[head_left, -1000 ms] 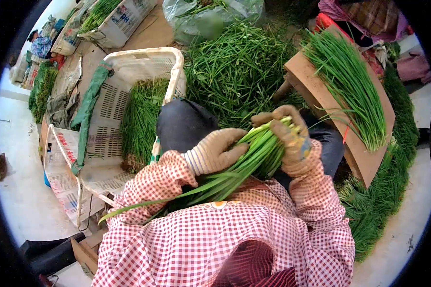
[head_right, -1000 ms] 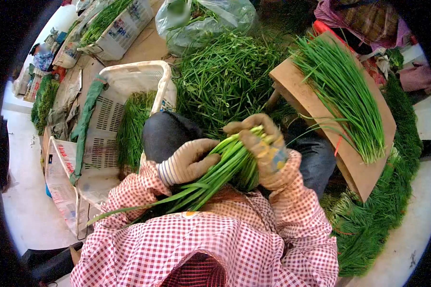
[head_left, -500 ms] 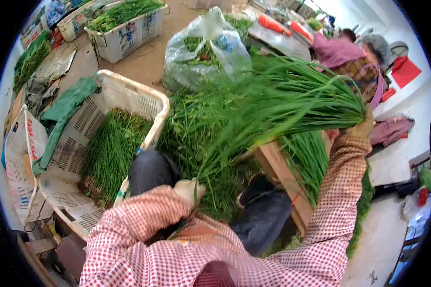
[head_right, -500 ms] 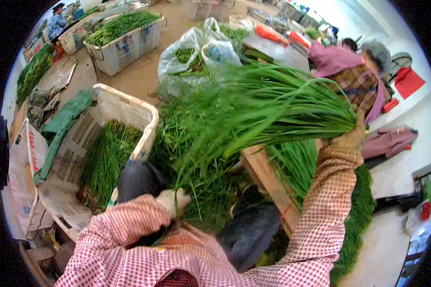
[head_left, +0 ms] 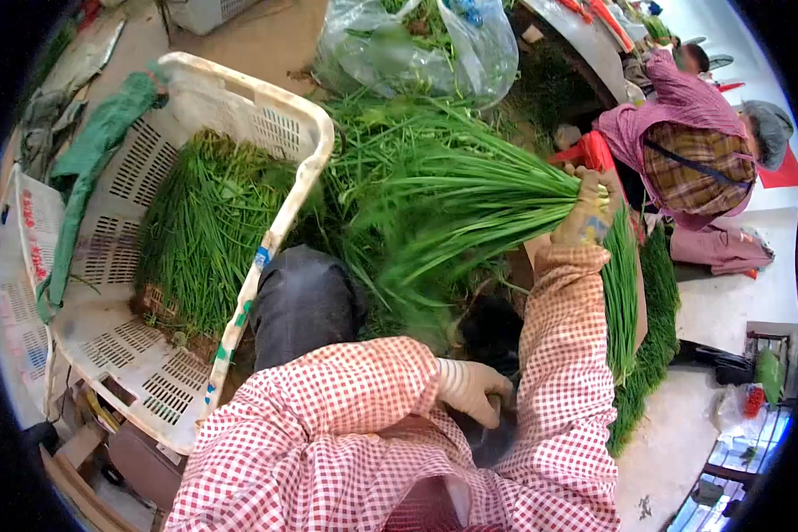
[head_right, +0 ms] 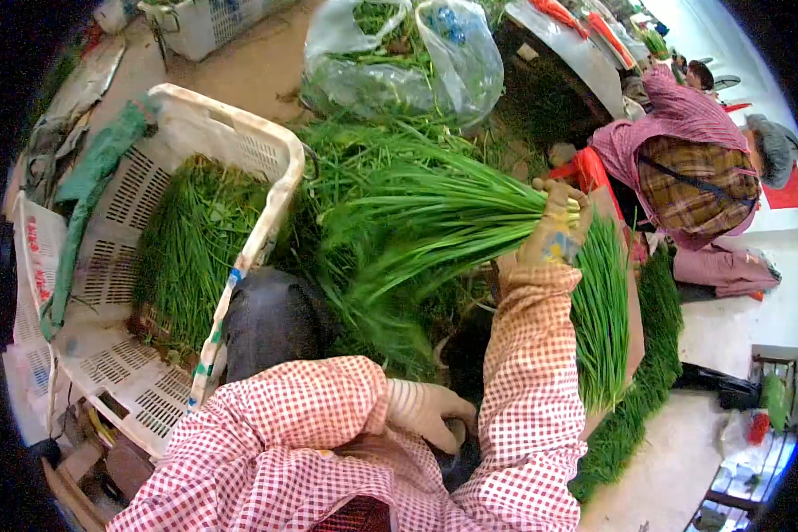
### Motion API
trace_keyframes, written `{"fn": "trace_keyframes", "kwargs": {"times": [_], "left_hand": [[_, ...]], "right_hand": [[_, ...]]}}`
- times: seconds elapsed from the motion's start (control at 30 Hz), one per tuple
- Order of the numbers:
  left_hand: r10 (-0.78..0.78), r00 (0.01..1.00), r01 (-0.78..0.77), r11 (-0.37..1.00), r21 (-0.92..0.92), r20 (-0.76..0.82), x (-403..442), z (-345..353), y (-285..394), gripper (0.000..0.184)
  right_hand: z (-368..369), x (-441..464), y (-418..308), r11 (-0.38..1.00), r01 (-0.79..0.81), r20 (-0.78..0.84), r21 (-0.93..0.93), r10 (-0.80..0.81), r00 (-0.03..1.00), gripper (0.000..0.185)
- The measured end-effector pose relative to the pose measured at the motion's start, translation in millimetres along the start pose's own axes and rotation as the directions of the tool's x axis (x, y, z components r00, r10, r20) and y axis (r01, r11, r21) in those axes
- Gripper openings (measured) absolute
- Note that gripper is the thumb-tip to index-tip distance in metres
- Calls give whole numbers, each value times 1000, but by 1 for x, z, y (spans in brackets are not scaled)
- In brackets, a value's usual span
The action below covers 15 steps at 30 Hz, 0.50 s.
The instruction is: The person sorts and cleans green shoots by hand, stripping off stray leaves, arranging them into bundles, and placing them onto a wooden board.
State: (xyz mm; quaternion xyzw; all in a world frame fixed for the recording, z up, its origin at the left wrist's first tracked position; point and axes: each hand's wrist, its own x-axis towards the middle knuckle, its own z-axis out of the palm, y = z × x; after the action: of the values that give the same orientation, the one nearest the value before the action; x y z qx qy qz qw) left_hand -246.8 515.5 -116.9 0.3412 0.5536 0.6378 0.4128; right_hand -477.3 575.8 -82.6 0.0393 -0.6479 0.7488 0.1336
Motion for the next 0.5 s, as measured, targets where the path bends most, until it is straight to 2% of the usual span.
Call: {"fn": "trace_keyframes", "kwargs": {"times": [0.03,0.07,0.1,0.13,0.17,0.2,0.23,0.27,0.3,0.33,0.4,0.43,0.47,0.5], "left_hand": [[100,991,-114,977,-183,-87,4,1,-12,47],[166,969,-223,906,-358,-184,1,5,-13,48],[54,982,-149,804,-576,-179,1,4,-14,46],[17,990,-115,687,-718,-143,-4,-4,-4,49],[95,958,-274,575,-771,-270,-5,-5,-1,59],[120,936,-344,509,-789,-330,-7,-4,0,64],[145,910,-412,438,-799,-389,-10,-3,2,70],[34,905,-419,251,-873,-425,-12,-2,4,84],[-82,896,-434,54,-899,-437,-12,-2,5,100],[-81,896,-434,52,-899,-437,-12,-6,5,100],[233,837,-504,-18,-863,-494,-13,-16,4,110],[166,815,-539,-137,-831,-556,-21,-16,11,104],[185,802,-545,-162,-822,-568,-22,-15,2,94],[69,837,-520,-209,-828,-543,-24,-11,-4,87]], "right_hand": [[-9,-1,10,990,-40,-36,134,45,998,23],[-19,-11,14,978,9,114,-207,15,993,22],[-30,-22,17,856,99,264,-508,46,964,25],[-32,-26,17,848,90,260,-522,57,964,25],[-27,-30,14,907,133,263,-399,-26,964,26],[-24,-37,8,947,174,246,-270,-107,963,26],[-11,-50,-14,905,117,184,-408,-44,982,22],[-7,-65,-29,903,112,180,-415,-39,983,22],[-5,-80,-42,829,245,320,-503,-85,944,21],[-6,-94,-51,735,383,459,-559,-110,881,20],[-20,-125,-48,778,482,638,-402,-139,757,23],[-22,-138,-53,724,608,742,-326,-202,639,22],[-22,-149,-59,658,717,825,-231,-259,503,22],[-21,-160,-65,648,740,845,-181,-282,454,21]]}}
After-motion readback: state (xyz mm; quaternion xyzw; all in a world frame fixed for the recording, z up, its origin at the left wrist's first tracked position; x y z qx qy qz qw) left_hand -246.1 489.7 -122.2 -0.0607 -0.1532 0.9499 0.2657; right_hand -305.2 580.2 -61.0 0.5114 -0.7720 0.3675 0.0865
